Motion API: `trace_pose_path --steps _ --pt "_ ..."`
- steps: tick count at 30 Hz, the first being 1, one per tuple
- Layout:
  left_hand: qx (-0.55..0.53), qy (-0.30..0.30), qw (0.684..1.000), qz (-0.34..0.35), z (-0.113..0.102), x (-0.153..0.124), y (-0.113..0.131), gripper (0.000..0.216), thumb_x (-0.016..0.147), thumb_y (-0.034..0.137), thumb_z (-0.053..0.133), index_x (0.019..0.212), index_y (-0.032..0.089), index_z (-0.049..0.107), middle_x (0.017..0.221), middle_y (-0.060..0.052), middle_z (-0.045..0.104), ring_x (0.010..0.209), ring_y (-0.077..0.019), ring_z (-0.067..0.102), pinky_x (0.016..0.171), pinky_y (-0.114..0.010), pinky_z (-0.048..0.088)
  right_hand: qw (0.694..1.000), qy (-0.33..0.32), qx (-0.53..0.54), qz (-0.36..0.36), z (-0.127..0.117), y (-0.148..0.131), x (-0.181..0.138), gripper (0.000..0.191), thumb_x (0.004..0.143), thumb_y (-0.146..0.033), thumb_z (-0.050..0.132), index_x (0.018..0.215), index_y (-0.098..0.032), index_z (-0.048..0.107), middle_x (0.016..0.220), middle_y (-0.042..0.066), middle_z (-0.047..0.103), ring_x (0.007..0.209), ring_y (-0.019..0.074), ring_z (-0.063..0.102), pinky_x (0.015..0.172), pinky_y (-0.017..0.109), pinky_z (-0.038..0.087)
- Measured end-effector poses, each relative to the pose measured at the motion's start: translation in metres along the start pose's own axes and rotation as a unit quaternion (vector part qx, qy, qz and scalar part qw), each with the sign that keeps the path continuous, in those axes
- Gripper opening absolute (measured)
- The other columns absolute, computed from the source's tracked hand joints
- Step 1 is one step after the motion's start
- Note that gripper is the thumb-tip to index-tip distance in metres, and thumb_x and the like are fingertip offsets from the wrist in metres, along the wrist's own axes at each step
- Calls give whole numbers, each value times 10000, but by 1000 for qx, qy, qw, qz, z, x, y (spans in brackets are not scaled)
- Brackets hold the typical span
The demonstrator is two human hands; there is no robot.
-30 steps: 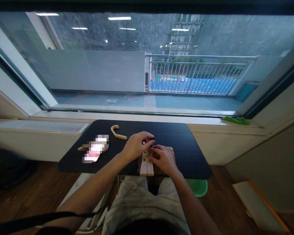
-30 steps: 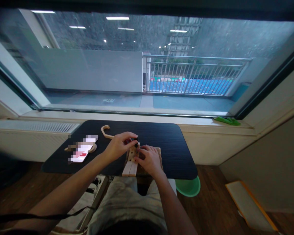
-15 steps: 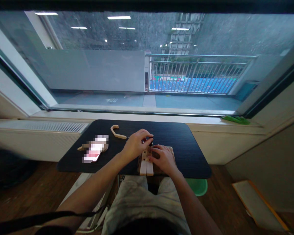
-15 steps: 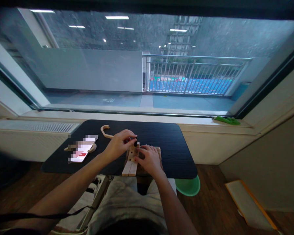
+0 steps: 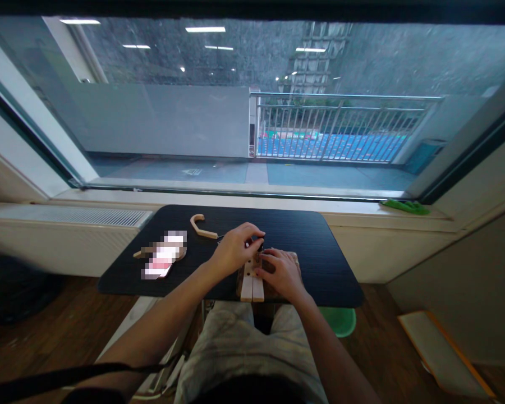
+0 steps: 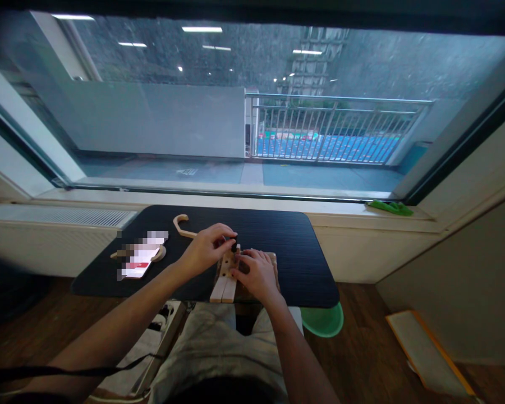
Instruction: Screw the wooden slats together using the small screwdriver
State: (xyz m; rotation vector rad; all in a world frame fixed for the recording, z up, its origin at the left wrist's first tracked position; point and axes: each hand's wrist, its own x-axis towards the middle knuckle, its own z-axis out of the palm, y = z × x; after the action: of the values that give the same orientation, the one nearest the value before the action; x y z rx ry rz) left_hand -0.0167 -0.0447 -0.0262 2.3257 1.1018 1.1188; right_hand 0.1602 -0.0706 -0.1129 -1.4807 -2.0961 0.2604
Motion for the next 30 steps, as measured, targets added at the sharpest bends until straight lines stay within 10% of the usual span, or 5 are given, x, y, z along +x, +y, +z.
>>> trace_pose_path --steps 30 --pt "5 3 1000 0 1 1 0 88 849 144 645 921 175 685 899 -28 664 683 -120 600 635 -242 495 1000 -4 0 -1 1 1 1 330 825 -471 717 1129 -342 727 1240 40 674 1139 270 599 1005 445 434"
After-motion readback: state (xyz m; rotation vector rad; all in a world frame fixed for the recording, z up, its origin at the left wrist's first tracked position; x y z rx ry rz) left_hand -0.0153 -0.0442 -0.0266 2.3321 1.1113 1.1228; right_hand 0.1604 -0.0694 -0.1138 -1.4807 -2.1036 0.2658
